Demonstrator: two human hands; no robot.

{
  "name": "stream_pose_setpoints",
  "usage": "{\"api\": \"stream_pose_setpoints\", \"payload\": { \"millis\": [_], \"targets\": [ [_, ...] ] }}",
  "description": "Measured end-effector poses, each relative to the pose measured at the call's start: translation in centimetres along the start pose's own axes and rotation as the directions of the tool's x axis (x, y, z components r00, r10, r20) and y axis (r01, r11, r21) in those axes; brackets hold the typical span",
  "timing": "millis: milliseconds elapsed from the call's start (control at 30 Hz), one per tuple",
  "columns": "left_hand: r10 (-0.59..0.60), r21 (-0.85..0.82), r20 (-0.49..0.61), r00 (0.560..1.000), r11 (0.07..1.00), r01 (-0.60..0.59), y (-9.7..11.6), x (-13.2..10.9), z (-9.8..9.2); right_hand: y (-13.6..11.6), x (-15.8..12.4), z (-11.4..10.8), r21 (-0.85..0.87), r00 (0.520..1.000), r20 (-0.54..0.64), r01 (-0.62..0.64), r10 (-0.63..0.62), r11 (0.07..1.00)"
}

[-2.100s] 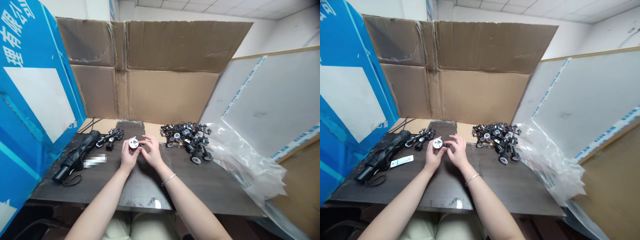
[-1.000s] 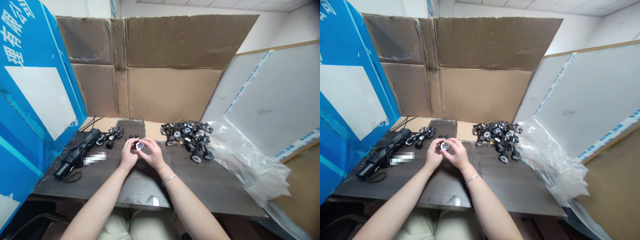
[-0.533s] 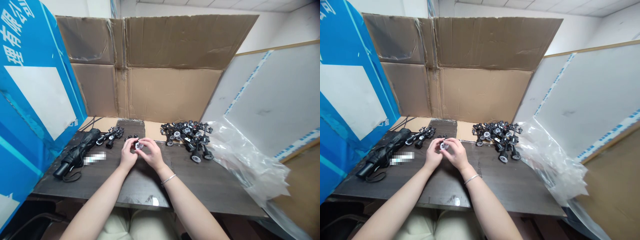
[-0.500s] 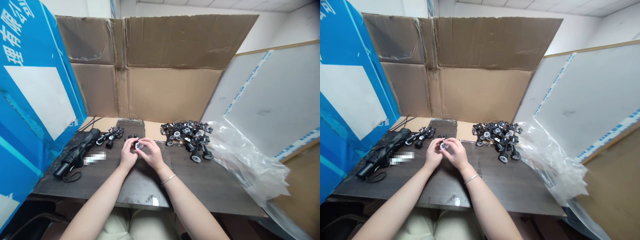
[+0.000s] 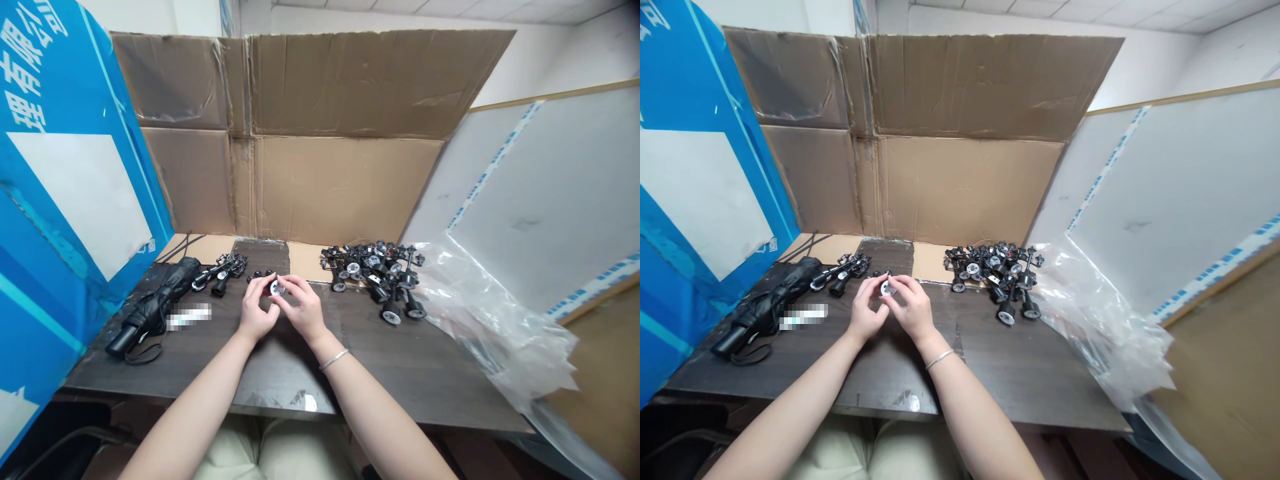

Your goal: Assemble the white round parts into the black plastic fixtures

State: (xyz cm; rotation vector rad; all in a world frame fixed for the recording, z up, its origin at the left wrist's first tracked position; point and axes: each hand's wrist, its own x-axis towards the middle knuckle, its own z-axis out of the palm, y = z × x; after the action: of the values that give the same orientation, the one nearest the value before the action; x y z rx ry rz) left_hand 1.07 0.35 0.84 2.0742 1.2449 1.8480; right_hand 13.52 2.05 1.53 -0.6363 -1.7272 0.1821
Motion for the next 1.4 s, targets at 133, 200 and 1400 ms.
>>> {"api": "stream_pose_setpoints", "payload": {
  "millis": [133, 200, 1400],
  "targets": [
    [-0.029, -0.078, -0.010, 1.000, 0.997, 0.028, 0.0, 0.2, -0.3, 0.0, -0.1, 0.2, 0.031, 0.999, 0.018, -0.041, 0.041, 0.999],
    [-0.063, -0.053, -0.040, 0.997, 0.997, 0.061, 0.0, 0.3, -0.3, -0.1, -0.2, 0.3, 0.049, 0.998, 0.021, -0.055, 0.054, 0.997],
    [-0.073, 0.066, -0.072, 0.995, 0.995, 0.078, 0.2, 0.1, 0.1, 1.4, -1.2, 1.2, 0.349, 0.814, 0.440, -0.544, 0.379, 0.763]
  ]
}}
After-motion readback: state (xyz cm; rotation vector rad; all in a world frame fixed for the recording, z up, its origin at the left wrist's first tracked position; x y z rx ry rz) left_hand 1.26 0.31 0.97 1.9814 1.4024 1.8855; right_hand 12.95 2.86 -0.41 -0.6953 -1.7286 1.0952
